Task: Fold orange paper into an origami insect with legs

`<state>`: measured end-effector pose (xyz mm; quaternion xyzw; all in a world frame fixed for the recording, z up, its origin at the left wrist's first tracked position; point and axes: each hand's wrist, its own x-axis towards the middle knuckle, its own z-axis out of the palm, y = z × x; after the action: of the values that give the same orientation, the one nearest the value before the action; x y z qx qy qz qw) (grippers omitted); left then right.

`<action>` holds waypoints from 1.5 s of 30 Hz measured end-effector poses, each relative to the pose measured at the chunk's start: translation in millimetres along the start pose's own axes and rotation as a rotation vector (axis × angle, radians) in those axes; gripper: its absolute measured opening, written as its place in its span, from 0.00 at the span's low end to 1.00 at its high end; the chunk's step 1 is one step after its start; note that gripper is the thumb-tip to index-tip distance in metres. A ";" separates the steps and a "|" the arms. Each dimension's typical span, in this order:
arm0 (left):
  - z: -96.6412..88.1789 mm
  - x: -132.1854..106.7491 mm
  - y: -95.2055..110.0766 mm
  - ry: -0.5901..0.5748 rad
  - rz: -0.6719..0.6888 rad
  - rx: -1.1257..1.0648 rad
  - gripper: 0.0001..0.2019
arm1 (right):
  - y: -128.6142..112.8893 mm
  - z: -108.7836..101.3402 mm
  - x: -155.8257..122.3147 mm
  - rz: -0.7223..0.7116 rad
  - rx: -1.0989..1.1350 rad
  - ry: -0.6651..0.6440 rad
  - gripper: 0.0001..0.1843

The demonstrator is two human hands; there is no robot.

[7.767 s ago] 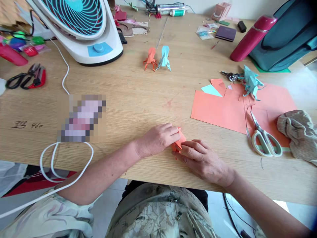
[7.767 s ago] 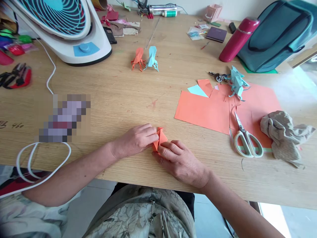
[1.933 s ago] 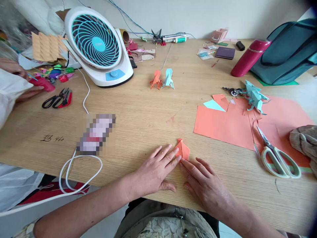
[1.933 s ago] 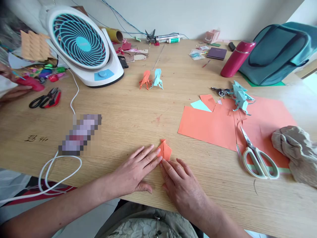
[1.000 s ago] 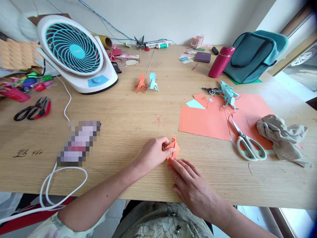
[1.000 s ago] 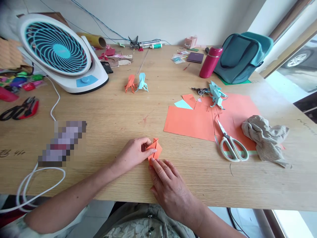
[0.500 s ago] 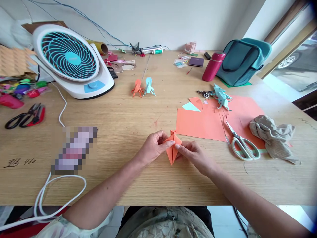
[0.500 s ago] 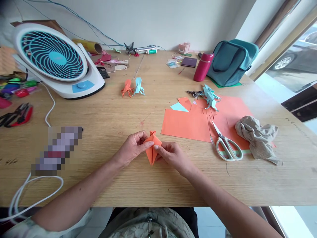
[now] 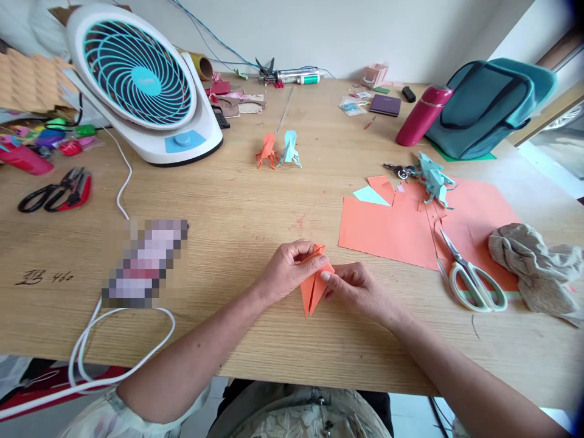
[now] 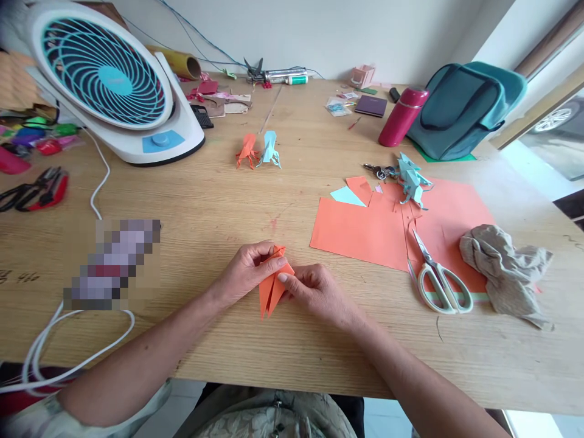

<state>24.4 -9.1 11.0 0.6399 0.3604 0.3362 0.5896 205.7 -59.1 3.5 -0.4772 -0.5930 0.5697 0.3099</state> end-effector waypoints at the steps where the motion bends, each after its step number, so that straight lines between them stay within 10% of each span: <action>1: 0.5 -0.3 1.0 -0.004 -0.001 0.005 0.18 | -1.1 -0.2 -0.5 0.001 0.021 -0.003 0.31; 8: 4.2 0.0 -1.4 -0.123 -0.076 -0.076 0.17 | -5.3 -0.5 -3.2 -0.022 0.062 -0.042 0.32; 16: 11.2 -2.0 -1.3 0.168 0.054 0.149 0.15 | -7.6 22.7 0.7 0.097 0.353 -0.080 0.30; 33: 2.9 8.0 -11.9 0.352 0.019 0.042 0.18 | 0.6 26.9 -2.1 0.267 0.488 -0.104 0.29; 45: 6.9 -4.3 -2.0 0.036 -0.225 -0.071 0.27 | -0.2 31.4 -5.6 0.212 0.448 -0.022 0.32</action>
<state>27.9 -16.2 8.4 0.5680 0.4283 0.2919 0.6393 179.0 -76.1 -0.3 -0.4502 -0.4018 0.7213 0.3400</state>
